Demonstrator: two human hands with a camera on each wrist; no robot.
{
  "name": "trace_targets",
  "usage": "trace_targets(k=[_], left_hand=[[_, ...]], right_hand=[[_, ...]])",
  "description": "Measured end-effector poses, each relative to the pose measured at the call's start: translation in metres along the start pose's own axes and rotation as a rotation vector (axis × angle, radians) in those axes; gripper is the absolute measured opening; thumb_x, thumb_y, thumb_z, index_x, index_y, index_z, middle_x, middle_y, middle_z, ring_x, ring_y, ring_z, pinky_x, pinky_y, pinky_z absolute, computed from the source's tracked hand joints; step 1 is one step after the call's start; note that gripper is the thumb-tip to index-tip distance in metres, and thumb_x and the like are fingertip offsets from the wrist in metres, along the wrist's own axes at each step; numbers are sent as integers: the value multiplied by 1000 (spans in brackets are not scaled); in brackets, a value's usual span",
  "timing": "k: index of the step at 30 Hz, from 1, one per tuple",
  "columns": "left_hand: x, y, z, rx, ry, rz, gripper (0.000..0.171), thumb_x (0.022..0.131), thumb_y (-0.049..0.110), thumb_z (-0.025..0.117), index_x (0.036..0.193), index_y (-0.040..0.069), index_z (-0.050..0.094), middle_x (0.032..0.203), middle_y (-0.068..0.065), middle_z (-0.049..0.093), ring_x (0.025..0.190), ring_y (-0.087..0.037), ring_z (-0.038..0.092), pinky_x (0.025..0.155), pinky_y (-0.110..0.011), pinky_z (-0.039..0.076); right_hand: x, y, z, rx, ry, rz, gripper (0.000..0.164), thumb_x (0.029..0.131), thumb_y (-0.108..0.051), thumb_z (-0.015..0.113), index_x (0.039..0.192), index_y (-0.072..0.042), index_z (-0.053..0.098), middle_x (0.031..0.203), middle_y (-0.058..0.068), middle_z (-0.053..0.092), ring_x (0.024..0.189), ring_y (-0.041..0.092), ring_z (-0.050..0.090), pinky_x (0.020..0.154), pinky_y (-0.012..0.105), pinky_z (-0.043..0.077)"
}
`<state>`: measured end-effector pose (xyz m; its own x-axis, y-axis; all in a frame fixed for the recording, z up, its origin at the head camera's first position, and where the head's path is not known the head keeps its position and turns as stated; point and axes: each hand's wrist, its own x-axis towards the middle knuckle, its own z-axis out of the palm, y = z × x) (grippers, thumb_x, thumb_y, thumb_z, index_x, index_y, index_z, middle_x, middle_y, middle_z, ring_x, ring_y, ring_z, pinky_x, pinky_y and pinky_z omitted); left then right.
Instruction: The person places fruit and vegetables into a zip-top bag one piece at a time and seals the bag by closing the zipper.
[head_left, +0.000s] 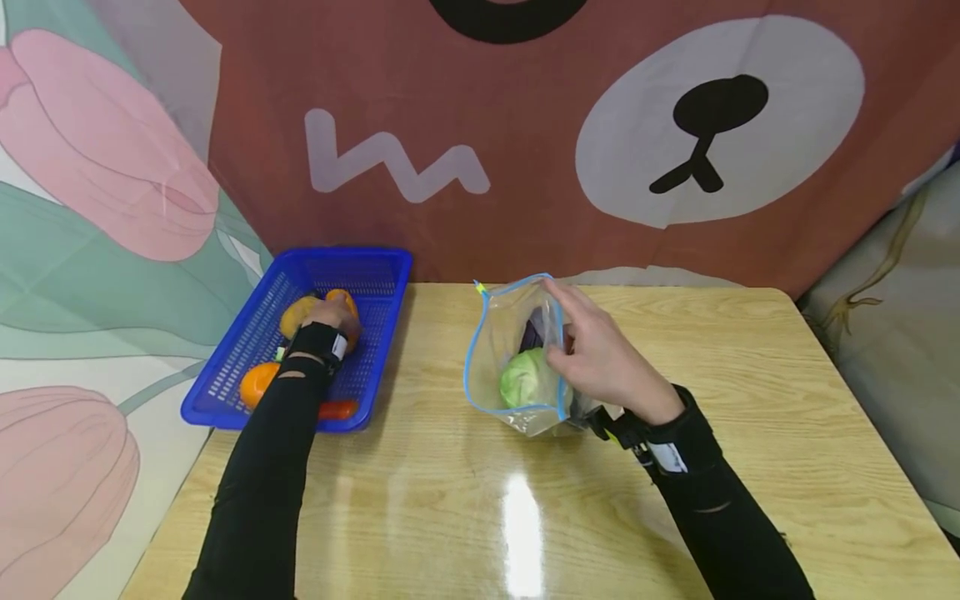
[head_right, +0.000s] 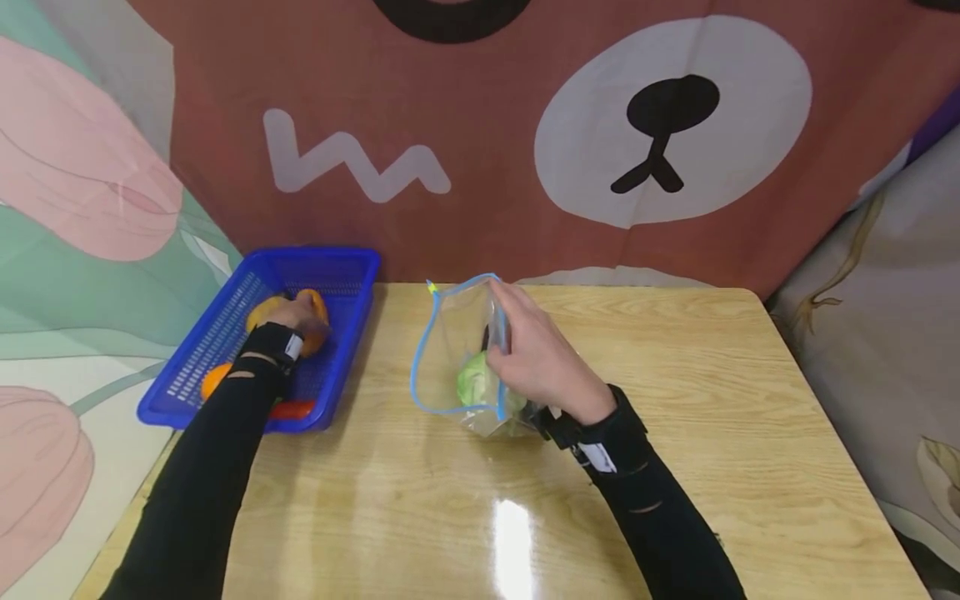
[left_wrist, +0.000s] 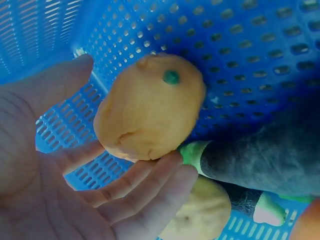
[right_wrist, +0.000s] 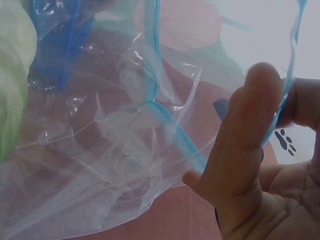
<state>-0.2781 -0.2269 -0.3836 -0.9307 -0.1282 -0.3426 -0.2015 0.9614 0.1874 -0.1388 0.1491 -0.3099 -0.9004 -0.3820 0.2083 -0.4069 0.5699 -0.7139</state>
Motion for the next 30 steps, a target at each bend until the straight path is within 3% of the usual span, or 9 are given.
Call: trace_targets(k=[7, 14, 18, 22, 26, 30], left_hand=[[5, 3, 3, -23, -9, 13, 66, 88, 28, 61, 141, 5, 29, 125, -37, 43, 113, -48, 46, 89, -57, 41], [13, 1, 7, -28, -126, -13, 86, 89, 28, 56, 151, 8, -1, 139, -33, 35, 123, -44, 40, 98, -57, 34], [15, -1, 11, -11, -151, -6, 83, 91, 29, 48, 151, 7, -6, 139, -33, 35, 123, -43, 41, 98, -55, 36], [16, -1, 12, -18, -98, 41, 70, 89, 24, 44, 145, 4, 8, 122, -33, 49, 108, -42, 51, 87, -53, 44], [15, 2, 6, -29, 32, 112, 53, 87, 26, 45, 129, 3, 22, 102, -32, 54, 90, -43, 57, 73, -50, 47], [9, 3, -7, -69, 138, 167, 50, 88, 32, 49, 125, 5, 29, 106, -32, 48, 92, -45, 52, 73, -53, 44]], right_hand=[[0, 0, 1, -12, -6, 3, 77, 81, 4, 51, 150, -7, 21, 149, 12, 27, 49, 11, 41, 52, 25, 39], [0, 0, 4, -18, 2, -2, 77, 80, 4, 52, 150, -7, 21, 147, 11, 29, 49, 11, 43, 51, 26, 40], [0, 1, 5, -20, 1, -1, 76, 81, 3, 52, 150, -7, 22, 147, 11, 29, 49, 11, 42, 51, 26, 40], [0, 1, 5, -11, -10, 6, 76, 82, 3, 51, 150, -7, 21, 148, 12, 27, 49, 12, 42, 50, 26, 40], [1, 1, 4, -1, -13, 7, 76, 81, 4, 51, 150, -7, 21, 149, 12, 26, 49, 13, 42, 50, 26, 40], [1, 2, 4, 3, -12, 5, 76, 81, 4, 51, 150, -7, 21, 148, 12, 27, 48, 13, 42, 50, 26, 40]])
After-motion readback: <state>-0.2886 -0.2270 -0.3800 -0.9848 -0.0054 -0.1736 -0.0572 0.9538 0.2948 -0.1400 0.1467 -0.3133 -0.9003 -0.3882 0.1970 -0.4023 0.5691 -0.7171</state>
